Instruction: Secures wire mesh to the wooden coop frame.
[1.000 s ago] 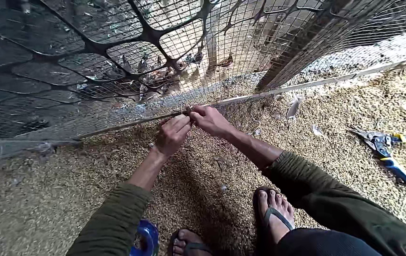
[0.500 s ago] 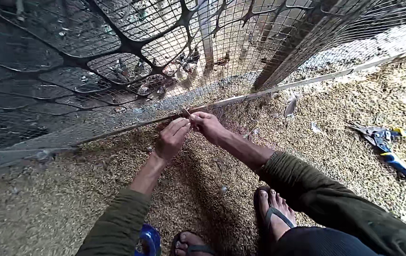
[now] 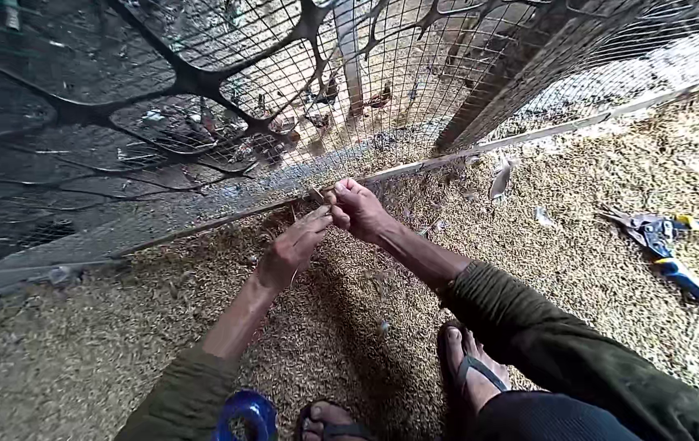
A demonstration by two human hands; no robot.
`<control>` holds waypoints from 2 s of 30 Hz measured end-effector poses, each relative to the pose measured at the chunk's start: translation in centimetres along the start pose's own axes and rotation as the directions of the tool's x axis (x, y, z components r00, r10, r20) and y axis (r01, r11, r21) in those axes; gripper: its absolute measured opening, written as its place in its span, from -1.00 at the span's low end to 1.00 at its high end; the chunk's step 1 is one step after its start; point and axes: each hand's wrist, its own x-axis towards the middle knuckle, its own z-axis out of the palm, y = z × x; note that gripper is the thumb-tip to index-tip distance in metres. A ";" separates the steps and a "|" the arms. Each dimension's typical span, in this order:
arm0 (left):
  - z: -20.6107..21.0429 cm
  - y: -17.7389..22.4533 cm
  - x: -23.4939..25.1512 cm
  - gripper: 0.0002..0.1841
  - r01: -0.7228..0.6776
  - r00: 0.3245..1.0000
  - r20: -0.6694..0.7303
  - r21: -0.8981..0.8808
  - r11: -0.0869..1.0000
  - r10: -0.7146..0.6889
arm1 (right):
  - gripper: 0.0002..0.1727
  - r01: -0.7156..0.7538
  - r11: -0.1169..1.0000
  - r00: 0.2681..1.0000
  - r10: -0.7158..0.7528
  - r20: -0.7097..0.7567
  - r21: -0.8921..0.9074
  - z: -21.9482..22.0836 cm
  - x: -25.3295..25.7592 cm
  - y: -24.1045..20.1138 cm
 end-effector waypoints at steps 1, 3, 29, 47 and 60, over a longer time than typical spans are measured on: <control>-0.1 0.1 0.2 -0.82 0.013 1.000 0.022 -0.024 1.000 -0.012 | -0.79 0.014 0.999 1.000 -0.013 0.025 -0.029 0.0 0.3 0.1; -0.3 -0.2 0.4 -0.80 0.079 0.996 0.033 -0.062 0.995 -0.077 | -0.79 0.040 0.993 0.998 -0.035 0.046 -0.114 0.0 1.1 0.3; -0.1 -3.0 1.8 -0.58 0.404 0.906 -0.018 0.329 0.853 -0.422 | -0.72 0.340 -0.123 0.936 -0.055 0.348 -0.932 -0.5 2.6 -3.2; 0.6 -1.3 1.5 -0.55 0.539 0.839 -0.091 0.268 0.799 -0.536 | -0.52 -0.018 -0.164 0.994 -0.105 0.000 -0.986 1.5 1.7 -2.7; 1.6 3.0 2.0 -0.64 0.740 0.671 0.179 -0.104 0.665 -0.719 | -0.41 0.018 0.068 0.987 0.159 0.028 -0.998 0.8 3.4 -2.7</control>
